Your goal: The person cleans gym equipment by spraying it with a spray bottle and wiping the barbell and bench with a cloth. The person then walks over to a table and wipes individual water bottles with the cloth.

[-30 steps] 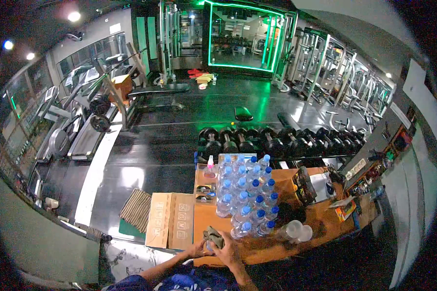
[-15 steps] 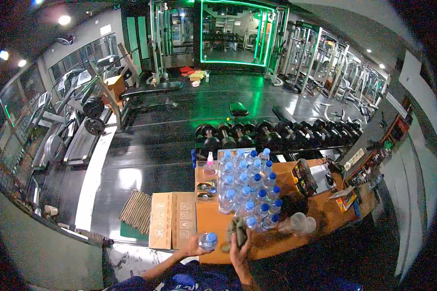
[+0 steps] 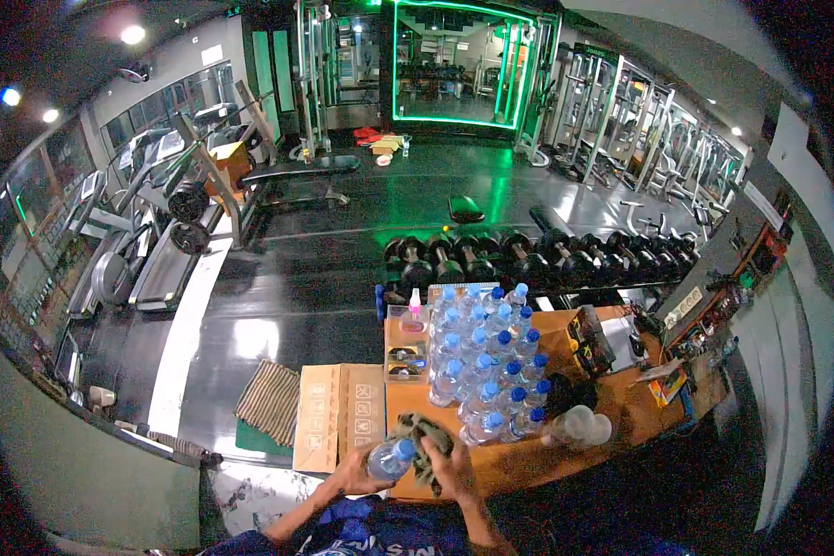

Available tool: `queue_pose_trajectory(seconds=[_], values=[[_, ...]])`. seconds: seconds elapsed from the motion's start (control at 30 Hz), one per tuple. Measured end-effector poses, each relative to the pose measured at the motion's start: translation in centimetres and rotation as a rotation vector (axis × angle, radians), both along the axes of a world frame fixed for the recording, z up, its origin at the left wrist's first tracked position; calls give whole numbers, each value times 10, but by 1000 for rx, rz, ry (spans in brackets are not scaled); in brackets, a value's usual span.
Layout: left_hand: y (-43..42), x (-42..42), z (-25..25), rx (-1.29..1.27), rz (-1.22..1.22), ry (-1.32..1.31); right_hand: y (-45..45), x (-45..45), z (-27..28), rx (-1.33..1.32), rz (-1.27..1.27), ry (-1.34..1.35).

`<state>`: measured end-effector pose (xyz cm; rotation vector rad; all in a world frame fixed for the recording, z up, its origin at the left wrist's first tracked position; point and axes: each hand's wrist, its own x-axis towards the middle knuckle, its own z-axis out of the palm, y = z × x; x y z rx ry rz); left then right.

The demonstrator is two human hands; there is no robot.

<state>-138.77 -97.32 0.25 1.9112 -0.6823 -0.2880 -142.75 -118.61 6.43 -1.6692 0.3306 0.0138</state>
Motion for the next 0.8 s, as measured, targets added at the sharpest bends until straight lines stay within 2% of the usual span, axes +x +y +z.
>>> queue_pose_trajectory(seconds=[0.03, 0.13, 0.17, 0.2, 0.27, 0.37, 0.47, 0.53, 0.6, 0.63, 0.7, 0.77, 0.8], values=[[2, -2, 3, -5, 15, 1, 2, 2, -3, -142, -176, 115], [4, -1, -3, -14, 49, 53, 14, 6, 17, 107, -223, -317], [4, -1, -6, -15, 57, 81, 20, -1, 24, 41, -195, -382], [4, 1, -1, 2, 50, 96, 15, 5, 29, -178, 13, -637], [2, 4, 10, 40, 27, 126, 15, 5, 47, -643, 327, -710], [-1, 7, 6, 77, 31, -20, 9, 5, 46, -564, 285, -687], [3, 8, 15, 62, -1, -114, 1, 2, 15, -106, 168, -462], [3, 9, 15, 129, -16, -16, 12, -5, 40, 158, -32, -70], [4, 10, 10, 123, -12, 23, 5, 6, -4, 248, -112, -155], [4, 8, 2, 85, -4, 13, 6, 8, -7, 154, -226, -29], [3, 9, -3, 21, 5, 3, -2, 7, -67, -617, -301, -412], [2, 10, -2, -30, 12, 5, 12, 5, -2, 236, -305, -317], [2, 11, -3, -2, 17, 6, 11, 6, 13, 22, -114, -395]])
